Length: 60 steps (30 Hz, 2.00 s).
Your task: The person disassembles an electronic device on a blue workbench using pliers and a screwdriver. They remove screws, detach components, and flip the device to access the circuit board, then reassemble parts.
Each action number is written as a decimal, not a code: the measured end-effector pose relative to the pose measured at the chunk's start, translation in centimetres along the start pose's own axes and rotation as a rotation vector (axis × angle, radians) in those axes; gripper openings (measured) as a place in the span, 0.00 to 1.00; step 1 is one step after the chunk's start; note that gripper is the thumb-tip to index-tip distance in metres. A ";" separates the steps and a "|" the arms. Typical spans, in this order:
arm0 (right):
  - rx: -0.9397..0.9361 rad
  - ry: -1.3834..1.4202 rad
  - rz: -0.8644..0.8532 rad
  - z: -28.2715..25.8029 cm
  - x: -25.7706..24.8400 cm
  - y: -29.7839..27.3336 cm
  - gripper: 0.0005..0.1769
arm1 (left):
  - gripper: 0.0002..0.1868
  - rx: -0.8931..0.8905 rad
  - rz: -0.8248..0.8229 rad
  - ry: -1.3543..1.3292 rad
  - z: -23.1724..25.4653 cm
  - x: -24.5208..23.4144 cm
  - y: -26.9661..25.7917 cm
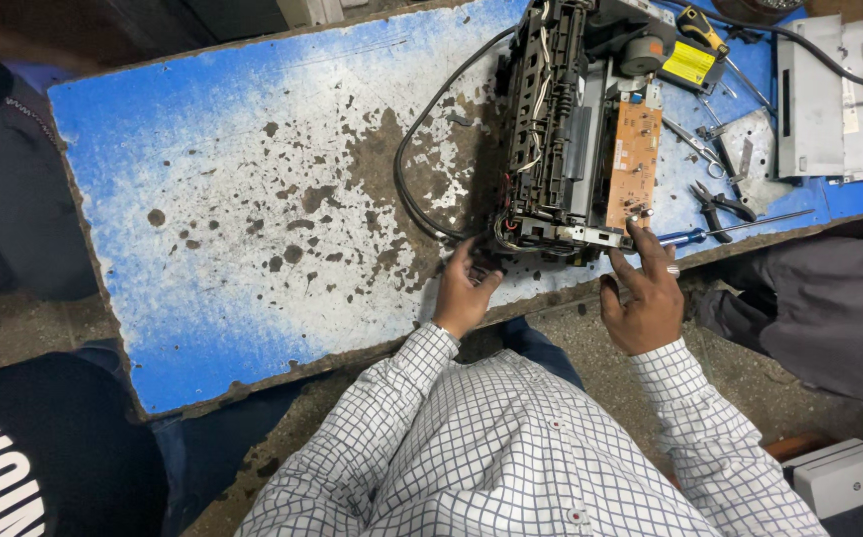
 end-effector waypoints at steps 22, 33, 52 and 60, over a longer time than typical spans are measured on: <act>0.004 0.024 -0.014 0.4 0.3 -0.4 0.22 | 0.42 0.009 0.048 0.117 0.0 -0.3 -0.3; 0.005 0.038 0.005 0.3 0.2 -0.4 0.22 | 0.42 0.008 0.082 0.129 -0.5 -0.1 -0.2; -0.005 -0.006 0.003 -0.3 0.0 -0.1 0.21 | 0.43 -0.031 0.019 0.143 0.0 0.3 -0.3; -0.009 0.012 0.006 -0.6 -0.2 -0.1 0.21 | 0.44 0.009 0.031 0.117 0.1 0.5 -0.5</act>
Point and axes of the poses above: each hand's wrist, its own y-axis towards the middle knuckle, its own x-axis out of the palm, z = x × y, the point moved 7 cm from there along y, towards the middle knuckle, and after that the axes turned 8 degrees about x, right-handed, at the moved point
